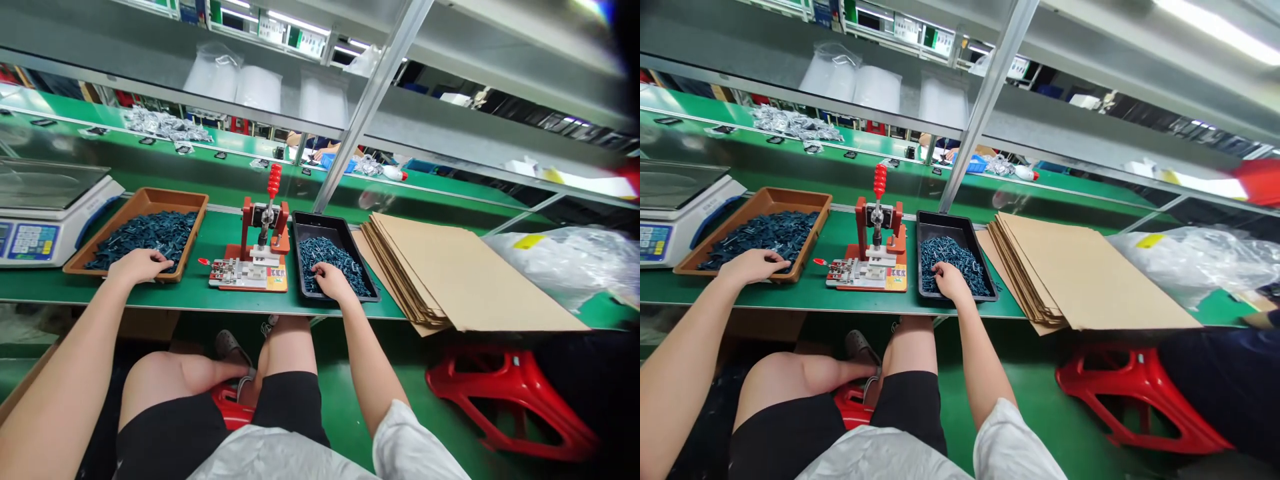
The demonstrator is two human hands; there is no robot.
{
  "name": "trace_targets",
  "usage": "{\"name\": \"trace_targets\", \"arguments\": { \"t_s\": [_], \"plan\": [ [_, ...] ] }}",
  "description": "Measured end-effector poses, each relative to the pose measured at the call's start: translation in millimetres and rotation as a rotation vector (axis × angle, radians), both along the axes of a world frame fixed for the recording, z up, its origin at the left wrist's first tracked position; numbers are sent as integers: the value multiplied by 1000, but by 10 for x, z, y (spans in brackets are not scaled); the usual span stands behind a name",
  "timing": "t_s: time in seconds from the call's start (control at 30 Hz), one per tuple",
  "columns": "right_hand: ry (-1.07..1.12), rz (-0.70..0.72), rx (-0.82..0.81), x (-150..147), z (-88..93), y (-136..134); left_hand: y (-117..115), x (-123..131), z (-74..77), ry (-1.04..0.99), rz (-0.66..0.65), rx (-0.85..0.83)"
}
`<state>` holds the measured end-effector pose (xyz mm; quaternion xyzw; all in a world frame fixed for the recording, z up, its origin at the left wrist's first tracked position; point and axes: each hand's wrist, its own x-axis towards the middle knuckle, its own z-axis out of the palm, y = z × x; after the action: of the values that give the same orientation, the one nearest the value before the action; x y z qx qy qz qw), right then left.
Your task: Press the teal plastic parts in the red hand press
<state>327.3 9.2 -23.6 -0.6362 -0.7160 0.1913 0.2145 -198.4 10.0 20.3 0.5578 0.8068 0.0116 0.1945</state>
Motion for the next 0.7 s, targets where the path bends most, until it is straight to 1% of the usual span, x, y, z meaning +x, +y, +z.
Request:
{"name": "trace_targets", "arguments": {
  "t_s": [0.1,0.23,0.33,0.4,0.47,0.6,0.67,0.7],
  "plan": [
    [-16,35,5,-31,40,-7,-31,8,-26,-25,44,70],
    [-70,43,-35,-50,62,-16,-83,11,-66,-50,51,162],
    [-104,42,49,-36,50,-28,-107,10,-84,-44,68,227],
    [-76,20,103,-29,42,-37,-121,16,-86,-66,105,264],
    [-33,18,72,-34,42,-37,-138,29,-80,-114,150,314],
    [-23,62,-68,-65,53,-6,-175,45,-82,-200,215,445],
    [-62,67,-80,-69,48,8,-191,30,-110,-207,240,519],
    [-80,63,-62,-66,42,9,-202,19,-131,-196,231,570]
  ]
}}
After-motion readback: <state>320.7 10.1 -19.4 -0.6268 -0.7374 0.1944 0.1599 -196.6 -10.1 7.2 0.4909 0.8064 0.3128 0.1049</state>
